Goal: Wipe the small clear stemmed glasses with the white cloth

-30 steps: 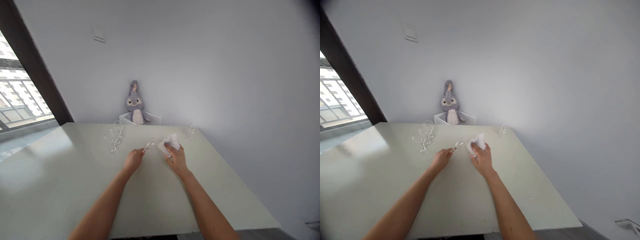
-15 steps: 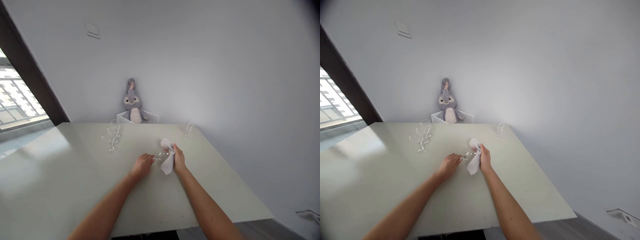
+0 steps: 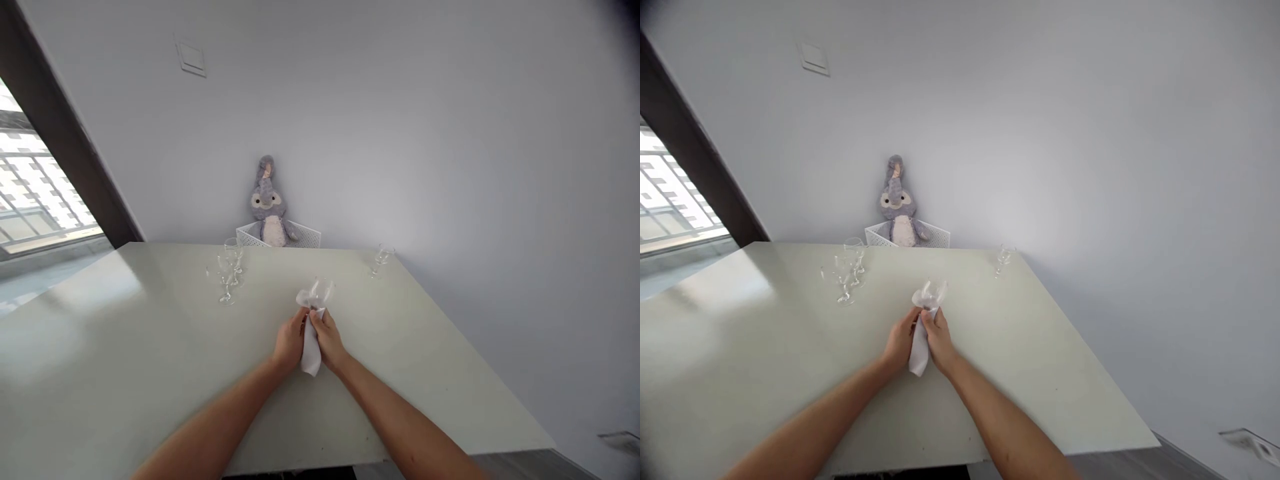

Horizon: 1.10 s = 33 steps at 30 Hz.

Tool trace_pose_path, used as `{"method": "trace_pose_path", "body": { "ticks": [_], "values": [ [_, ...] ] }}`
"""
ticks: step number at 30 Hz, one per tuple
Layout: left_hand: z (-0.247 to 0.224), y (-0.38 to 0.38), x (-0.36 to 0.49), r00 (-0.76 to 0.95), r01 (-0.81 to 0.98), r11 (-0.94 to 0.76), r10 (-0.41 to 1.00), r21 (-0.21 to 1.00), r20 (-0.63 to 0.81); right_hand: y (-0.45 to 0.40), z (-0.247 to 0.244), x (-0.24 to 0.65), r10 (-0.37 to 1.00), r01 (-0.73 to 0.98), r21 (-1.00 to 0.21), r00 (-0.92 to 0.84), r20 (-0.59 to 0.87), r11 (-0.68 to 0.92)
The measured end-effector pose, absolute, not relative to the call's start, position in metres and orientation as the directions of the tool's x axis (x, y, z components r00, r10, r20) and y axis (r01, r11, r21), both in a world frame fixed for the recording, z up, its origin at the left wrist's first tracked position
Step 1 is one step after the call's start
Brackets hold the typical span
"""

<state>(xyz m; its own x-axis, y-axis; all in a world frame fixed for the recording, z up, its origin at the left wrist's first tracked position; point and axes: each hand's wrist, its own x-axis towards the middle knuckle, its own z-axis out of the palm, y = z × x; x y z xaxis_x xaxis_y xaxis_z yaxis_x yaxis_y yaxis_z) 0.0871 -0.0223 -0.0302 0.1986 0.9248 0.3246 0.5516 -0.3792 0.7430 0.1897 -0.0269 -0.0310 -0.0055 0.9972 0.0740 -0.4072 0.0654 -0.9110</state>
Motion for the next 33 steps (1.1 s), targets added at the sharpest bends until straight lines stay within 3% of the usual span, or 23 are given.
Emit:
{"method": "trace_pose_path", "body": {
  "ticks": [4,6,9,12,15,17,21,23,26,30,33],
  "values": [
    [-0.021,-0.022,0.082,0.283,0.616,-0.562,0.812,0.551,0.511,-0.024,-0.027,0.201,0.984,-0.213,-0.964,0.116,0.135,0.158],
    [-0.018,-0.019,0.080,0.255,0.612,-0.578,0.790,0.540,0.558,-0.020,-0.024,0.212,0.972,-0.099,-0.979,0.175,0.158,0.177],
    [-0.017,-0.014,0.079,0.132,0.465,-0.489,0.863,0.738,0.488,-0.019,-0.020,0.219,0.968,0.091,-0.979,0.158,0.197,0.185],
    [-0.017,-0.009,0.078,0.132,0.097,-0.319,0.943,0.943,0.306,-0.023,-0.019,0.213,0.965,0.239,-0.935,-0.061,0.253,0.261],
    [-0.016,-0.003,0.075,0.116,-0.159,-0.127,0.982,0.979,0.146,-0.024,-0.020,0.206,0.926,0.334,-0.875,-0.265,0.270,0.350],
    [-0.016,0.000,0.073,0.055,-0.223,-0.078,0.994,0.972,0.093,-0.024,-0.020,0.205,0.927,0.507,-0.779,-0.265,0.266,0.368],
    [-0.019,0.006,0.070,-0.067,-0.307,-0.058,0.997,0.950,0.039,-0.025,-0.021,0.205,0.882,0.817,-0.381,-0.295,0.369,0.433],
    [-0.021,0.009,0.067,-0.150,-0.311,-0.055,0.989,0.949,0.008,-0.028,-0.022,0.203,0.823,0.830,-0.230,-0.389,0.413,0.508],
    [-0.021,0.015,0.057,-0.307,-0.284,-0.130,0.951,0.950,0.039,-0.037,-0.024,0.197,0.708,0.736,-0.132,-0.561,0.428,0.664],
    [-0.011,0.021,0.045,-0.475,-0.183,-0.340,0.852,0.922,0.220,-0.044,-0.023,0.195,0.560,0.537,-0.195,-0.690,0.458,0.821],
    [-0.003,0.016,0.045,-0.479,-0.098,-0.475,0.793,0.875,0.377,-0.043,-0.019,0.202,0.651,0.592,-0.326,-0.492,0.578,0.737]
  ]
}}
